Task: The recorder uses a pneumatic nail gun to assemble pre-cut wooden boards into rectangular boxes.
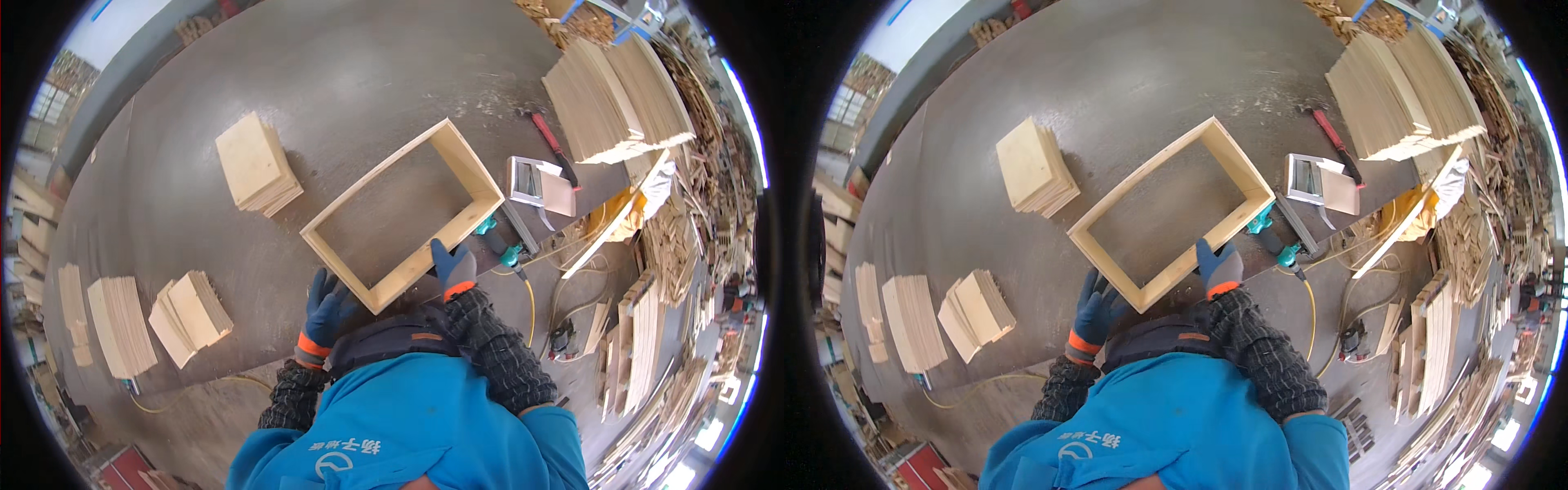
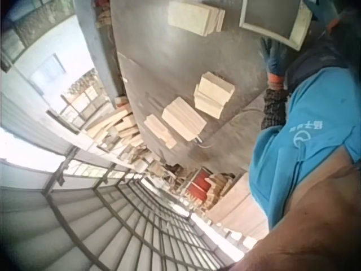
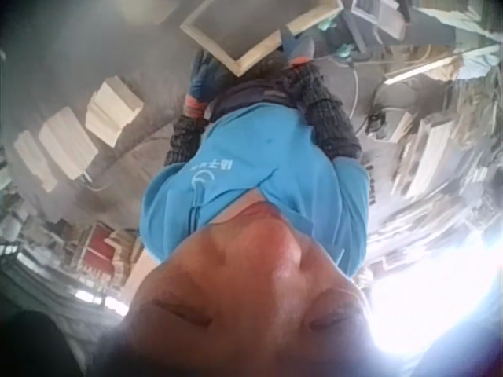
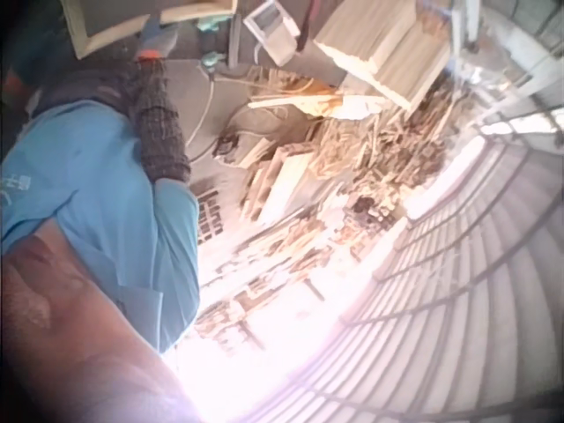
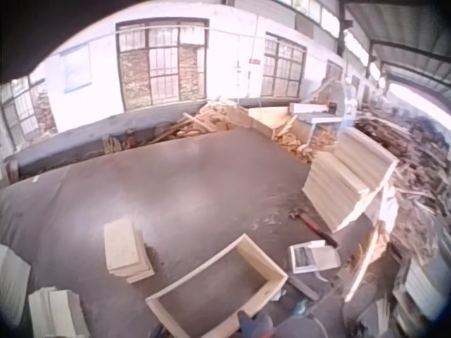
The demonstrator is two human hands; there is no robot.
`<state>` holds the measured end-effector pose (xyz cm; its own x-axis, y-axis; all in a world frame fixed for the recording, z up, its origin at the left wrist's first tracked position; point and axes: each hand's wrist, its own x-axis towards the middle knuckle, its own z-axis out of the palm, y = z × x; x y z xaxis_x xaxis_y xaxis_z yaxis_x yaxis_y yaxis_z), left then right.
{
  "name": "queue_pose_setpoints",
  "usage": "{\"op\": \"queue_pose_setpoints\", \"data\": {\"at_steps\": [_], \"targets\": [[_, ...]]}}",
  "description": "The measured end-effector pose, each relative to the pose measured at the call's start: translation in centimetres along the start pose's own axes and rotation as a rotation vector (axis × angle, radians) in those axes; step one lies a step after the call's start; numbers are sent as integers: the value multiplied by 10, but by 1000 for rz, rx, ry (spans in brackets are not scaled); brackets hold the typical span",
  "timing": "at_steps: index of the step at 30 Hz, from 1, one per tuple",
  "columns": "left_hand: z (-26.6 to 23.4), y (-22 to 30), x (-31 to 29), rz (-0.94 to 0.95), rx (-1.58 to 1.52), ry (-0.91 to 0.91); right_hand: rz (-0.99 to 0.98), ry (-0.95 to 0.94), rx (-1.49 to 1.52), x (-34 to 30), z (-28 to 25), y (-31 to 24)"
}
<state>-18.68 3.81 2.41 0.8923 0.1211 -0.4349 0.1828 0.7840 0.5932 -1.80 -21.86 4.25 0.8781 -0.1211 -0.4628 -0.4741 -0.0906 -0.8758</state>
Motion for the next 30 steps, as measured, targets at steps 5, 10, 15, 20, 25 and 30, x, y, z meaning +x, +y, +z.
{"op": "queue_pose_setpoints", "data": {"at_steps": [5,10,15,20,25,30], "targets": [[-28,-26,32,352,779,253,147,-124,88,-27,40,21],[-15,-29,43,412,708,456,448,-350,115,-26,16,3],[-10,-28,44,504,807,481,-475,47,-601,51,-75,51],[0,-33,42,550,1068,738,-794,80,-1004,96,-116,28],[3,-40,53,604,1012,665,-735,-8,-1083,134,-146,56],[-17,-35,27,389,873,765,-751,-271,-670,160,-146,50]]}}
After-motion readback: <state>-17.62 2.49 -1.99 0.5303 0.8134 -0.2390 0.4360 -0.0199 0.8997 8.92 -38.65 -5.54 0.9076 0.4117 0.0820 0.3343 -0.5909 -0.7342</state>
